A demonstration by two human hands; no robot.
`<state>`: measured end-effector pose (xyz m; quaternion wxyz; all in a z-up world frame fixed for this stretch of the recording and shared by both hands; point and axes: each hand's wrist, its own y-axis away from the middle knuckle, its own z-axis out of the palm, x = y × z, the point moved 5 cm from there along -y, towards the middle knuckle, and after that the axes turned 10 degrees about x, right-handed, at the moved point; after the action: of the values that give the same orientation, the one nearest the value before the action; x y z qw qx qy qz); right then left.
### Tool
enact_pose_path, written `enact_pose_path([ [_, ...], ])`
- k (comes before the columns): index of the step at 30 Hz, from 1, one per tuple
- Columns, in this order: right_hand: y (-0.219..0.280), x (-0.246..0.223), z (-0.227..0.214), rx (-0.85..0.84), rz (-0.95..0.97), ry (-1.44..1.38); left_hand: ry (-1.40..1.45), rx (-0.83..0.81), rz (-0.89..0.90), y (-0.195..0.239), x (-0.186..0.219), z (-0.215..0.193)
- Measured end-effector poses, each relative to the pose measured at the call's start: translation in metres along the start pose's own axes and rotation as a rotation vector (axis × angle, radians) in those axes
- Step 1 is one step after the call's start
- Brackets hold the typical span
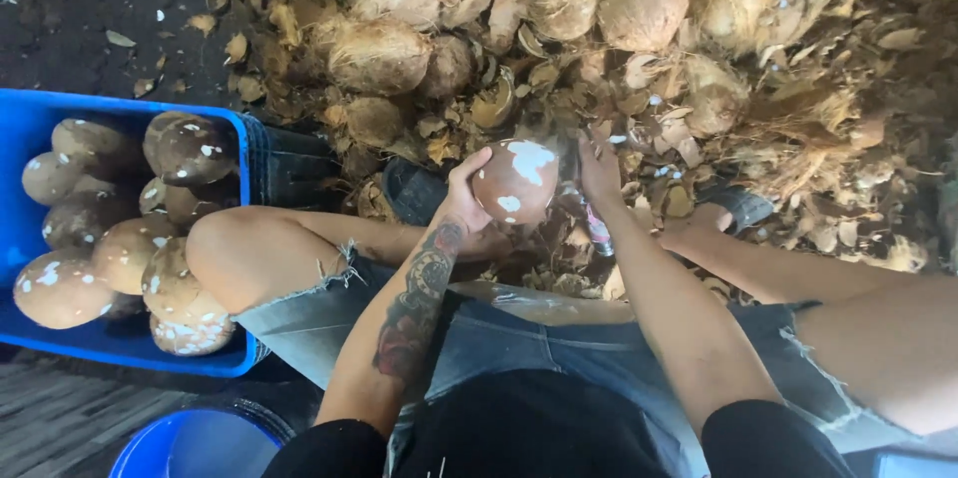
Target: The person sits on the floor and uses a knife to peel the husk off coconuts. They hold the coconut in one hand and scrape away the outer layer with the knife, placing the peeled coconuts into a blue crate.
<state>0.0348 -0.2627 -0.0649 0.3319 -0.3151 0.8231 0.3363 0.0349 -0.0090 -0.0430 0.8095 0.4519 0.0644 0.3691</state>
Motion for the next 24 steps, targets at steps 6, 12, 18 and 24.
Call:
enact_pose_path([
  [6,-0.004,0.029,0.004,0.105,0.062,0.119,0.015,0.028,0.022,0.008,0.008,-0.004],
  [12,0.045,-0.004,-0.011,0.231,0.068,-0.056,0.200,-0.027,-0.088,0.090,0.004,0.073],
  [18,0.050,0.002,-0.007,0.281,0.095,-0.046,0.158,0.109,0.020,0.032,0.009,0.026],
  [24,0.067,0.006,-0.004,0.396,-0.046,0.014,0.105,0.037,0.020,0.032,0.023,0.036],
])
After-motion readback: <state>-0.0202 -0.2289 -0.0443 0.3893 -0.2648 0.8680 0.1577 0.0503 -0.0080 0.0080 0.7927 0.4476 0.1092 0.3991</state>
